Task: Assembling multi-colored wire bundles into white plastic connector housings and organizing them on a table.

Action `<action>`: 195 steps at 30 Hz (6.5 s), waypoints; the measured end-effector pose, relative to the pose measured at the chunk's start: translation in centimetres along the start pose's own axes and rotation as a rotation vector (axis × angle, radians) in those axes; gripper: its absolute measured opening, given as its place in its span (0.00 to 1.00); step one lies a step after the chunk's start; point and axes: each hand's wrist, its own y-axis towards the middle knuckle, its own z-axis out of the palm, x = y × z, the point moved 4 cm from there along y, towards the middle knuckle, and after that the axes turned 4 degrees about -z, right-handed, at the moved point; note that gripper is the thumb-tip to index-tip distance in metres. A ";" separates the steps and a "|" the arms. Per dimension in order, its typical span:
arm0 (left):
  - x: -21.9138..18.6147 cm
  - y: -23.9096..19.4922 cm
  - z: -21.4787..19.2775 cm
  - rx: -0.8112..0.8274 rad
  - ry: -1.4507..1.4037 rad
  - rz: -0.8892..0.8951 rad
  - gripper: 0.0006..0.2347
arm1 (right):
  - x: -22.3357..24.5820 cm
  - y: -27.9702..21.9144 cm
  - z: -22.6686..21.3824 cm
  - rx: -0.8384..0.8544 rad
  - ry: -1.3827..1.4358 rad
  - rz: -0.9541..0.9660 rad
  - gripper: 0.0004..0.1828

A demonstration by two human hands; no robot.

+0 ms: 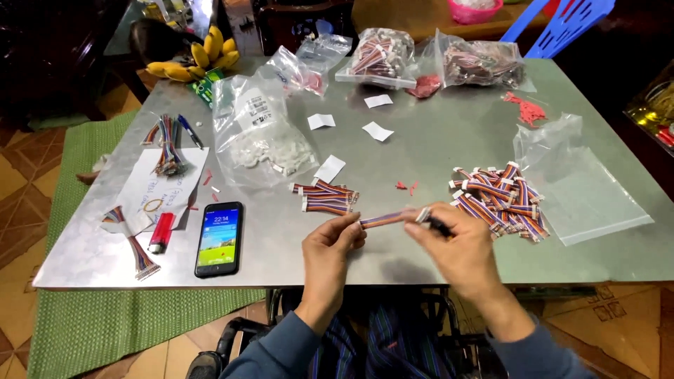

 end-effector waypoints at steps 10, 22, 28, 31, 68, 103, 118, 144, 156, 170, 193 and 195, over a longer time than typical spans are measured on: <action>0.1 -1.4 1.2 0.120 -0.009 -0.131 0.14 | 1.9 -1.4 2.0 0.056 -0.239 -0.280 0.13; 0.8 -0.8 1.4 0.262 -0.142 -0.144 0.10 | 2.2 -1.8 2.1 0.079 -0.397 -0.435 0.13; 1.4 -0.7 1.3 0.247 -0.127 -0.182 0.09 | 2.1 -2.2 3.0 0.036 -0.353 -0.467 0.09; 2.2 -0.4 1.2 0.291 -0.202 -0.217 0.08 | 1.0 -2.6 3.4 -0.031 -0.267 -0.479 0.08; 1.9 -0.7 1.7 0.212 0.083 -0.032 0.07 | -3.9 -1.9 3.6 0.434 -0.552 0.048 0.18; 2.5 -1.0 1.4 0.281 0.195 0.065 0.06 | -5.3 -1.9 3.5 0.497 -0.716 0.182 0.17; 2.6 -0.8 1.1 0.307 0.132 0.079 0.05 | -3.4 -1.9 3.3 0.483 -0.654 0.232 0.18; -4.7 8.8 -6.3 -0.094 1.536 0.777 0.10 | -10.2 5.3 -3.8 0.161 -0.638 0.053 0.09; -6.5 8.1 -4.8 -0.056 1.557 0.741 0.08 | -12.4 8.8 -0.8 0.276 -0.841 0.110 0.08; -3.7 16.0 -3.9 0.156 1.705 0.830 0.06 | -8.2 3.5 -2.5 0.179 -0.406 0.326 0.11; -6.3 6.8 -0.1 -0.100 1.041 1.077 0.06 | -4.1 -0.8 -4.1 -0.079 -0.042 0.059 0.08; -5.6 3.5 1.2 -0.027 0.816 0.864 0.07 | -1.9 -1.1 -3.7 -0.104 -0.067 -0.047 0.10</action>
